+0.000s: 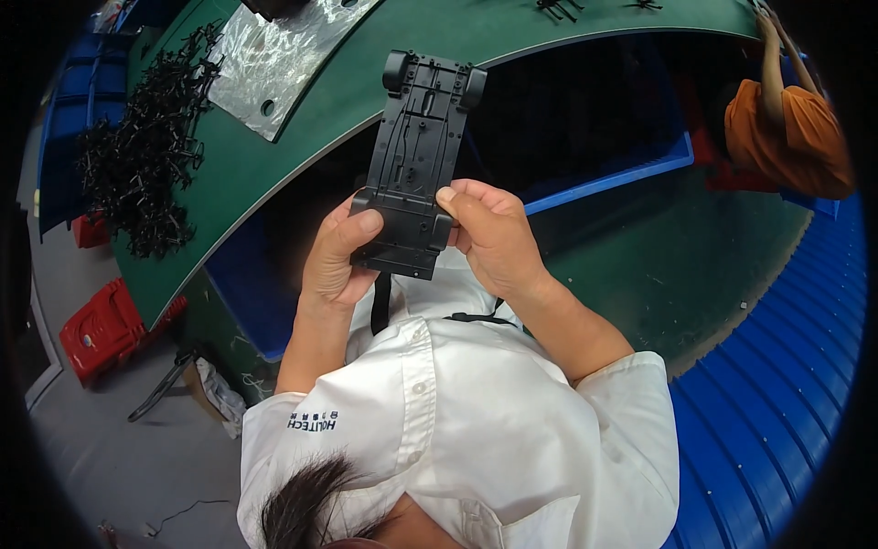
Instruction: Assembling plastic components onto a toy car chassis and using a heat-staking press to secure them.
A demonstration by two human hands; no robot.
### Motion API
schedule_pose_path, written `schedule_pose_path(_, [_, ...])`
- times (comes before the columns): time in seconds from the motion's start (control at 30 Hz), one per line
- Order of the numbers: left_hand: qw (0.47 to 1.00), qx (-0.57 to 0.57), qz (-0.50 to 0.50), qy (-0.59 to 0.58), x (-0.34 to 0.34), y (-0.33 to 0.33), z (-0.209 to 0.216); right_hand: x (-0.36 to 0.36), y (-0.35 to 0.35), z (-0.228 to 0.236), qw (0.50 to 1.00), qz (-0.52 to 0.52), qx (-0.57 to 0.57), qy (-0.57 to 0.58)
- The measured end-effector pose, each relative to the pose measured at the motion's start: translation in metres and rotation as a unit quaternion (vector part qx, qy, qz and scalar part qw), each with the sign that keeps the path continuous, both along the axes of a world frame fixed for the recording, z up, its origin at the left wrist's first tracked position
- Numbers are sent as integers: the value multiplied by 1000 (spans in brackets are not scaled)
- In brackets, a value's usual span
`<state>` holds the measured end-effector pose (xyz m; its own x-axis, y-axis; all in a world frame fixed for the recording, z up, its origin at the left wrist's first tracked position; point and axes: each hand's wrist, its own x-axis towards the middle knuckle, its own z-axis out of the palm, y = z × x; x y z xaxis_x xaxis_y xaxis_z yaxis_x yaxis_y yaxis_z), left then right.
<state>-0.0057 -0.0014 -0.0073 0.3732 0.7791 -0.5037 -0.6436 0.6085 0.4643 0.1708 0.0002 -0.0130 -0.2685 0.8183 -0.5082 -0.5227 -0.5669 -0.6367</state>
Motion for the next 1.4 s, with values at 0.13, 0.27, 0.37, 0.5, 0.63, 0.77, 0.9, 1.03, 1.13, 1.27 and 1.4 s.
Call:
schedule_pose_path(0.13, [1000, -2, 1, 8, -3, 0, 0, 1, 0, -3, 1000, 1, -7, -5])
schedule_pose_path(0.27, [1000, 2, -11, 13, -6, 1, -4, 1, 0, -5, 1000, 14, -4, -1])
schedule_pose_path(0.37, [1000, -9, -26, -2, -7, 1, -4, 0, -1, -4, 1000, 13, -7, -7])
schedule_pose_path(0.5, [999, -15, -47, -21, -8, 1, -6, 1, -1, -3, 1000, 16, -5, -5])
schedule_pose_path(0.63, [999, -23, -29, -12, -6, 0, -6, 2, -2, -4, 1000, 17, 4, -11])
schedule_pose_path(0.77, [999, -28, -16, 10, -5, -1, -6, 0, -1, -3, 999, 13, 12, -31])
schedule_pose_path(0.9, [999, -26, -25, 24, -4, 2, -1, 0, 0, -4, 999, 13, 7, -37])
schedule_pose_path(1.03, [999, -35, -27, 20, -4, 3, -2, -1, 0, -7, 999, 12, 6, -37])
schedule_pose_path(1.13, [999, -30, -9, 15, -1, 1, -2, 0, 0, -9, 1000, 8, 3, -28])
schedule_pose_path(1.27, [998, -16, 22, 49, 0, -2, 1, 0, 0, -8, 1000, 3, 1, -6])
schedule_pose_path(1.4, [998, -13, 34, 52, -2, -3, -1, 0, -1, -9, 1000, 8, 3, -9])
